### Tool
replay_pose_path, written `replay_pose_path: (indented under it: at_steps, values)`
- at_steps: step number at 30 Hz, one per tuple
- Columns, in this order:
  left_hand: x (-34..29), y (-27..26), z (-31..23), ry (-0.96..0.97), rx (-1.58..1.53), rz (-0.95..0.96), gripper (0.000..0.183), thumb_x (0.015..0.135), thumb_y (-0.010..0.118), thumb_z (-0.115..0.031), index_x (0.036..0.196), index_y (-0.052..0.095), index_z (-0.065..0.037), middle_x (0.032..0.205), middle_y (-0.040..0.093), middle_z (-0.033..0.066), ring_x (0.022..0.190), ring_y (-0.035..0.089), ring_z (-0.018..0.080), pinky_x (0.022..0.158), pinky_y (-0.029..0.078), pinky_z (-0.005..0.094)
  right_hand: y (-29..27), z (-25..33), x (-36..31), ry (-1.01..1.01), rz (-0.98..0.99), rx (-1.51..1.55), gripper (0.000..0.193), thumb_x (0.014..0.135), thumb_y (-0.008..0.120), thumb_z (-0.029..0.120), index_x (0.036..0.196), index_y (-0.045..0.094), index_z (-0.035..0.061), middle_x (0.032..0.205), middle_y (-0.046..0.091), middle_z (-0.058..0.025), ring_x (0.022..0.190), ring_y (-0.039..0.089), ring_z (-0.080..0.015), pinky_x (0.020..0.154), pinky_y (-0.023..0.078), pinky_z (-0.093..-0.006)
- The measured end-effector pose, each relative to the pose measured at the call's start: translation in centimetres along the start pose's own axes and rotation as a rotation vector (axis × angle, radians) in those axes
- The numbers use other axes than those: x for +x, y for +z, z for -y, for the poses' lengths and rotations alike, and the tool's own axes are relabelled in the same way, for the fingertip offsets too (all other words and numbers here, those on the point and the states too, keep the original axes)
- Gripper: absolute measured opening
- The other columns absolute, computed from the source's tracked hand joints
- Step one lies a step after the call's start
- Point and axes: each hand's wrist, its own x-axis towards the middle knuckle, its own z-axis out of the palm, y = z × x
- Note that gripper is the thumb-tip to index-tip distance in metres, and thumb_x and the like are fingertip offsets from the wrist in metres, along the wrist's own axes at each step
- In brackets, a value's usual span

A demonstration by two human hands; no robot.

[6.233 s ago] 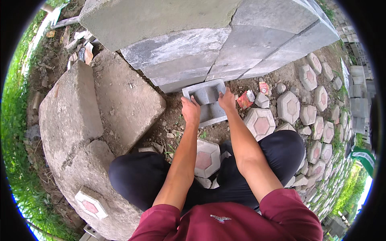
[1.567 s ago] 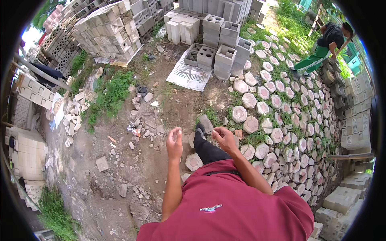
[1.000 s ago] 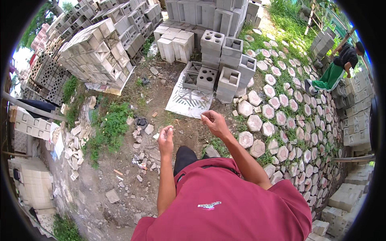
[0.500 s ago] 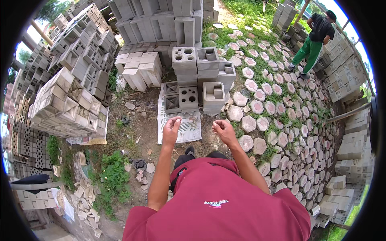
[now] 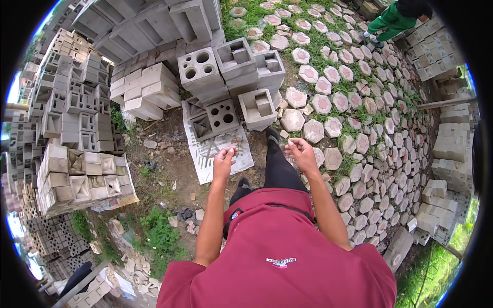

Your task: The person stacks concrete blocks by picking them up from one pile and placing them into a new organized arrangement on the ground.

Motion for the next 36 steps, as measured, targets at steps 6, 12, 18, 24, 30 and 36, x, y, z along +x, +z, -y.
replay_pose_path:
  at_steps: [6, 12, 18, 24, 30, 36]
  values:
    - [11.6, 3.7, 0.5, -0.109, 0.108, -0.152, 0.029, 0.091, 0.054, -0.03, 0.106, 0.06, -0.006, 0.103, 0.064, 0.0046, 0.098, 0.058, 0.0136, 0.08, 0.045, 0.0311, -1.6, 1.0, 13.0, 0.06, 0.09, -0.157, 0.033, 0.088, 0.063, 0.026, 0.106, 0.056, -0.0013, 0.08, 0.062, -0.005, 0.07, 0.057, -0.0107, 0.063, 0.047, -0.0242]
    - [24.8, 7.5, 7.1, 0.068, 0.25, -0.341, 0.033, 0.093, 0.051, -0.029, 0.103, 0.058, 0.003, 0.097, 0.063, 0.0105, 0.091, 0.059, 0.0183, 0.084, 0.044, 0.0305, -3.7, -5.5, 27.4, 0.139, 0.162, -0.586, 0.067, 0.083, 0.063, 0.046, 0.124, 0.043, -0.0037, 0.099, 0.059, -0.0187, 0.085, 0.06, -0.025, 0.075, 0.049, -0.0351]
    - [39.6, 6.3, 19.8, -0.375, -0.088, -0.403, 0.073, 0.093, 0.031, -0.058, 0.132, 0.04, 0.004, 0.133, 0.047, 0.0171, 0.124, 0.042, 0.0264, 0.102, 0.03, 0.0345, -4.2, -17.5, 42.8, 0.172, 0.036, -0.592, 0.082, 0.089, 0.043, 0.058, 0.134, 0.031, -0.0095, 0.135, 0.037, -0.0311, 0.13, 0.034, -0.0365, 0.108, 0.026, -0.0378]
    - [46.6, 5.3, 25.4, -0.521, -0.348, -0.227, 0.062, 0.096, 0.026, -0.052, 0.134, 0.041, -0.005, 0.133, 0.047, 0.0127, 0.121, 0.047, 0.0243, 0.099, 0.039, 0.035, -1.5, -23.8, 48.1, 0.461, 0.096, -0.084, 0.084, 0.089, 0.021, 0.066, 0.144, 0.011, 0.0037, 0.15, 0.011, -0.0168, 0.139, 0.013, -0.0261, 0.112, 0.01, -0.0352]
    - [47.4, 5.0, 27.3, -0.494, -0.589, -0.172, 0.066, 0.093, 0.032, -0.057, 0.132, 0.043, -0.006, 0.129, 0.05, 0.0115, 0.117, 0.05, 0.0243, 0.096, 0.042, 0.0365, -0.2, -27.3, 49.9, 0.611, 0.038, 0.061, 0.085, 0.087, 0.021, 0.072, 0.143, 0.025, 0.0085, 0.142, 0.035, -0.015, 0.129, 0.036, -0.0294, 0.107, 0.028, -0.041]
    - [45.8, 6.3, 24.4, -0.467, -0.502, -0.165, 0.071, 0.092, 0.032, -0.06, 0.138, 0.037, -0.006, 0.136, 0.044, 0.0133, 0.122, 0.045, 0.0228, 0.101, 0.036, 0.0344, -0.1, -24.9, 48.3, 0.68, 0.112, 0.239, 0.081, 0.087, 0.022, 0.071, 0.14, 0.033, 0.0094, 0.136, 0.043, -0.0137, 0.123, 0.044, -0.029, 0.103, 0.035, -0.0425]
